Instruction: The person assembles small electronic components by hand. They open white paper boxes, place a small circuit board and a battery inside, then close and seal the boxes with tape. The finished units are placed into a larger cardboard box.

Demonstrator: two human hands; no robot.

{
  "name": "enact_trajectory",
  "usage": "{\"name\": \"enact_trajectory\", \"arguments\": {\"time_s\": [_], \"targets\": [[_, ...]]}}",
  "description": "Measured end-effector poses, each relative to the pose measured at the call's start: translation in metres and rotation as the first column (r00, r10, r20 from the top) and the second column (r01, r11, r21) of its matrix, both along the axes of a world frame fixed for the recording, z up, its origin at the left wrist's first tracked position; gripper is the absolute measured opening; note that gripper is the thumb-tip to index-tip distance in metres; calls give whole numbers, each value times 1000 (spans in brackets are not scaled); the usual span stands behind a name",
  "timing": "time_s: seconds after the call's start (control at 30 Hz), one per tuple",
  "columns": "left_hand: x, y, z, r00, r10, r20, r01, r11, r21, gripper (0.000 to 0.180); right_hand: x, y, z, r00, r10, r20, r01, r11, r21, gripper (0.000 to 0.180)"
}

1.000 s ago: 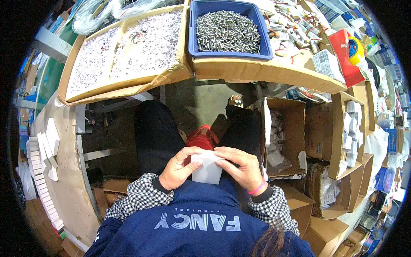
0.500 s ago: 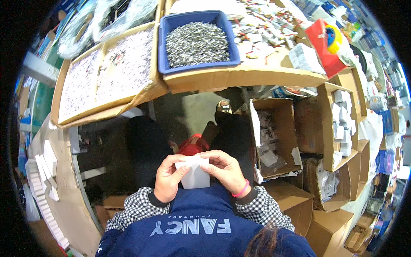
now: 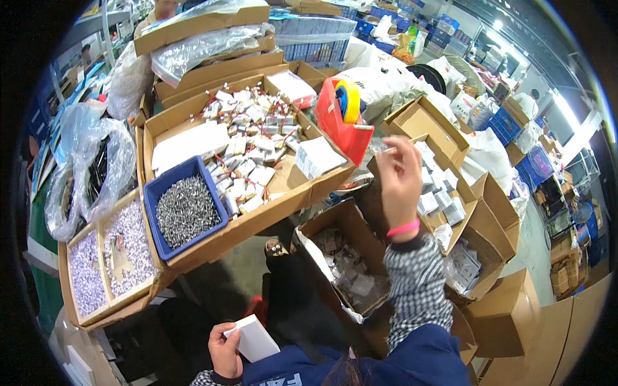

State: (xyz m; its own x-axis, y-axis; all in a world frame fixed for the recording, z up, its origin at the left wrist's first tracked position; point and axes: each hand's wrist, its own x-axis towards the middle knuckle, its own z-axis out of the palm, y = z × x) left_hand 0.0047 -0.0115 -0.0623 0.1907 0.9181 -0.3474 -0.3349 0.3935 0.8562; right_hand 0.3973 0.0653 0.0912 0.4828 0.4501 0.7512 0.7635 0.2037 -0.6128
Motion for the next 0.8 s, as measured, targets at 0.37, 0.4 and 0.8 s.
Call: {"name": "enact_trajectory", "arguments": {"time_s": [0.37, 0.4, 0.8], "targets": [[6, 6, -12, 1000, 5, 14, -5, 1000, 3, 18, 79, 64, 30, 844, -37, -536, -314, 776, -548, 34], [6, 6, -12, 1000, 4, 11, -4, 1000, -1, 18, 78, 64, 31, 818, -14, -576, -343, 791, -506, 32], [6, 3, -10, 1000, 17, 7, -17, 1000, 2, 17, 62, 56, 26, 588, 230, -775, -439, 896, -67, 20]]}}
